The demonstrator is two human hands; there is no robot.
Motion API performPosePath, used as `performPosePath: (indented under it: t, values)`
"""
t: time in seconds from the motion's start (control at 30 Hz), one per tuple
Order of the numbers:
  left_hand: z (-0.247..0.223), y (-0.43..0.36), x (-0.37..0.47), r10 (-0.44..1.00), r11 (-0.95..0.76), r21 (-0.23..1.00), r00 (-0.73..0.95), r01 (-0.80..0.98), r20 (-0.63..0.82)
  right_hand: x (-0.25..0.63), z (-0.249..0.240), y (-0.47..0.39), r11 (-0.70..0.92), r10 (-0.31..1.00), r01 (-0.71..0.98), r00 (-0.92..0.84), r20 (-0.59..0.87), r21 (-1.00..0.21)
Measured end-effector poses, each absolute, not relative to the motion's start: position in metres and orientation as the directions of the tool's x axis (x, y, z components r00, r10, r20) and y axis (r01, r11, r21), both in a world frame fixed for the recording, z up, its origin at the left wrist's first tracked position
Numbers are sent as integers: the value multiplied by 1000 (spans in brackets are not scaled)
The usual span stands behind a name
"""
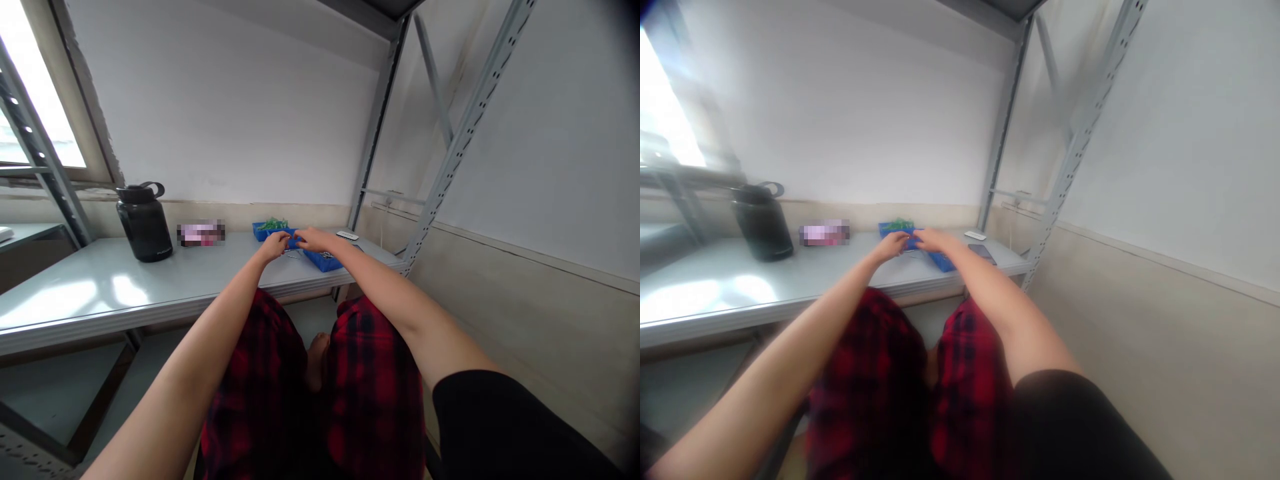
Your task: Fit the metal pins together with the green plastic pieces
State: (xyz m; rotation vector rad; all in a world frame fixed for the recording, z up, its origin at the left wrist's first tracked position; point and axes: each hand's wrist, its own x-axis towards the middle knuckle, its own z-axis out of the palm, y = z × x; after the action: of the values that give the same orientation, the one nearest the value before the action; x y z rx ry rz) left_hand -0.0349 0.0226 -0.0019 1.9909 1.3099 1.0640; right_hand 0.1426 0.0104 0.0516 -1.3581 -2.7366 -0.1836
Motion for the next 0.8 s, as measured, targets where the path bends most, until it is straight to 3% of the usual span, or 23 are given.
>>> performPosePath:
  t: [0.8]
  values:
    - [-4, 20, -38, 908, -406, 794, 301, 452, 293, 137, 46, 16, 644, 753, 751, -656, 54, 144]
